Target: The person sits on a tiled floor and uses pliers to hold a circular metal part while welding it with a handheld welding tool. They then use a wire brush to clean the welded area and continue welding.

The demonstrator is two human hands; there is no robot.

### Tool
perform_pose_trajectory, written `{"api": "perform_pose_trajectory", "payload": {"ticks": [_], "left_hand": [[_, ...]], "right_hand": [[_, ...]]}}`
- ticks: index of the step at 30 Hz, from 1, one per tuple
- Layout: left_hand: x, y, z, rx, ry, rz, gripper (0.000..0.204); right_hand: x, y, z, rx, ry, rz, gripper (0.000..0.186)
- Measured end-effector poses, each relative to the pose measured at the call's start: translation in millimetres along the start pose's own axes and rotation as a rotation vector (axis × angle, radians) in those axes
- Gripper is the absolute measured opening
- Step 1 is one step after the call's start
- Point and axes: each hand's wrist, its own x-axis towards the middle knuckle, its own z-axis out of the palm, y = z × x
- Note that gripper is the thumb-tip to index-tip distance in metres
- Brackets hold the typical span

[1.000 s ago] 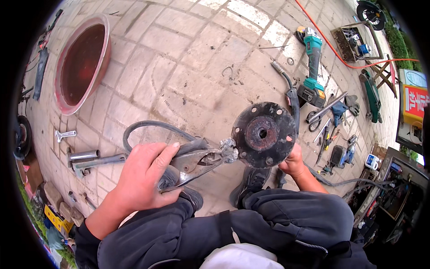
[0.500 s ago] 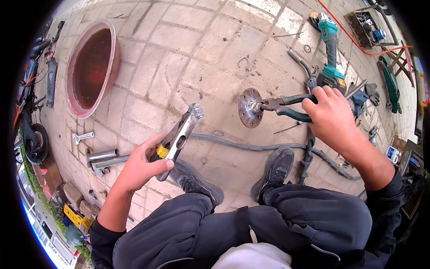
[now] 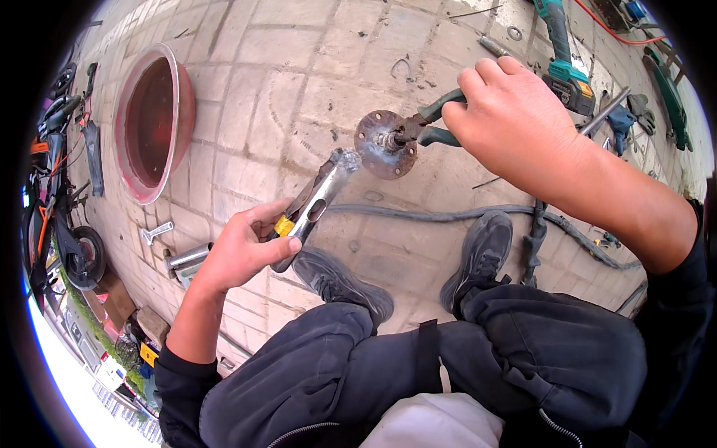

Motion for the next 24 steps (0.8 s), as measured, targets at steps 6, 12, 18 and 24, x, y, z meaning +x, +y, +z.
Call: {"api": "perform_pose_trajectory", "payload": {"ticks": [6,12,18,24], "left_hand": [[18.9,1.8,7.5,0.101,0.019,-0.032,0.070],[28.8,-0.4,6.0,0.038,0.071,-0.010,0.066],[35.8,-8.3,2.3,-0.021,0.101,-0.007,0.064],[40.3,-13.4,-7.9,-0.064,0.082,-0.037,0.062]], "right_hand": [[4.3,-3.9,14.4,0.040,0.014,0.029,0.011],[11.7,-4.0,18.9,0.060,0.051,0.041,0.008],[22.1,-2.2,25.6,0.061,-0.042,0.038,0.008],[24.9,0.2,35.8,0.060,0.016,0.048,0.010]]}}
